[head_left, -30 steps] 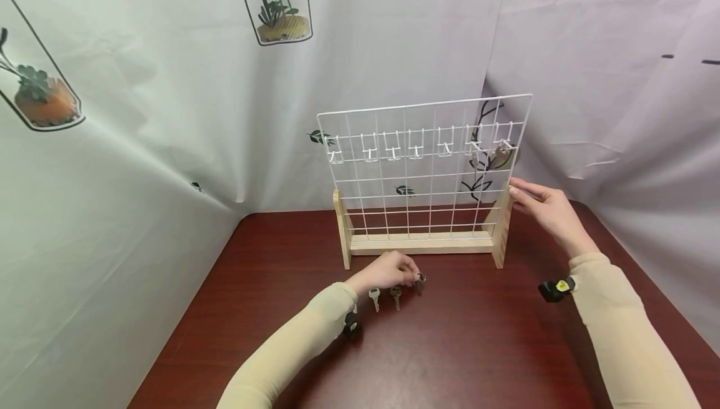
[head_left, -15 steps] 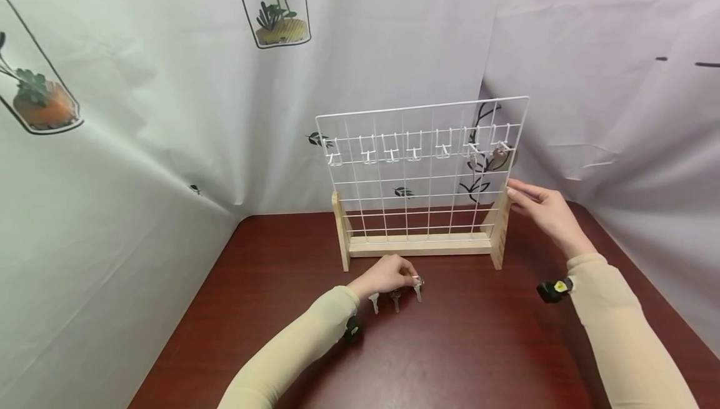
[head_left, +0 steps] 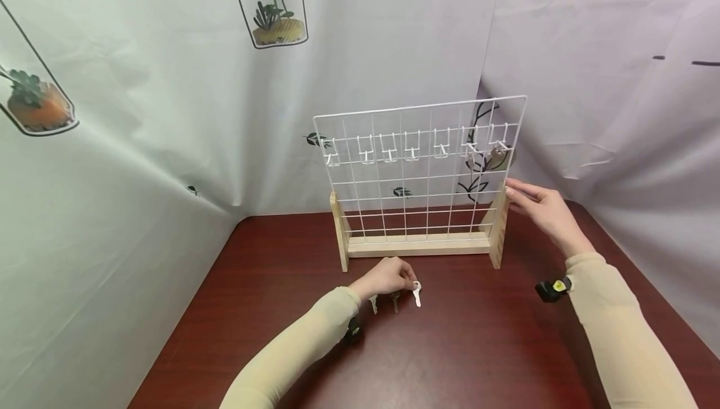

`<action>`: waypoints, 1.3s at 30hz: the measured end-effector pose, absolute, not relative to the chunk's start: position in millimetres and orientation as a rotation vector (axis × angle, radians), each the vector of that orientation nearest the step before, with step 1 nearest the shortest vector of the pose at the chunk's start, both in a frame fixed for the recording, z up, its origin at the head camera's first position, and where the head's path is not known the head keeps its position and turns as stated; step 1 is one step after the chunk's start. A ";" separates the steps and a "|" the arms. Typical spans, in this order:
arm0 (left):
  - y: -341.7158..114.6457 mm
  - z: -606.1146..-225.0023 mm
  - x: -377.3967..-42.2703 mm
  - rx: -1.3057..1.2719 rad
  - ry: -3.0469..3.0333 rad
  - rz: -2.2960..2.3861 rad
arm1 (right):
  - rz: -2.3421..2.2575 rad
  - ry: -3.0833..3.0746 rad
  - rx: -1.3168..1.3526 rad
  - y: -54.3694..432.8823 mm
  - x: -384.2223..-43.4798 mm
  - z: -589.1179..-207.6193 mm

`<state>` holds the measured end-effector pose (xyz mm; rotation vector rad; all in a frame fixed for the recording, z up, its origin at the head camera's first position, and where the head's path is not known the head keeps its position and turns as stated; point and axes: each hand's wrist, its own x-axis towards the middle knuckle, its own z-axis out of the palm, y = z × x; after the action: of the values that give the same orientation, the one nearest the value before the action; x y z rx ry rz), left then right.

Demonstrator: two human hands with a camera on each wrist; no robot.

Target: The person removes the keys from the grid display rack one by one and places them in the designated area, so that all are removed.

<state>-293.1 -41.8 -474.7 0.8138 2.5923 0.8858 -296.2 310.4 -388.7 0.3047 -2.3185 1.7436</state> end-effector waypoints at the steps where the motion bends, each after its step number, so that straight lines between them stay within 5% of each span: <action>1: -41.8 -474.8 -293.1 0.821 2.599 0.872 | 1.742 -2.321 0.303 310.4 -296.0 -388.9; 39: -38.3 -475.0 -293.0 0.845 2.680 0.738 | 1.766 -2.301 0.323 310.3 -294.7 -388.1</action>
<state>-293.0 -38.3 -475.0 0.8447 2.6801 0.7376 -294.7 310.3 -388.1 0.3232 -2.3012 1.7664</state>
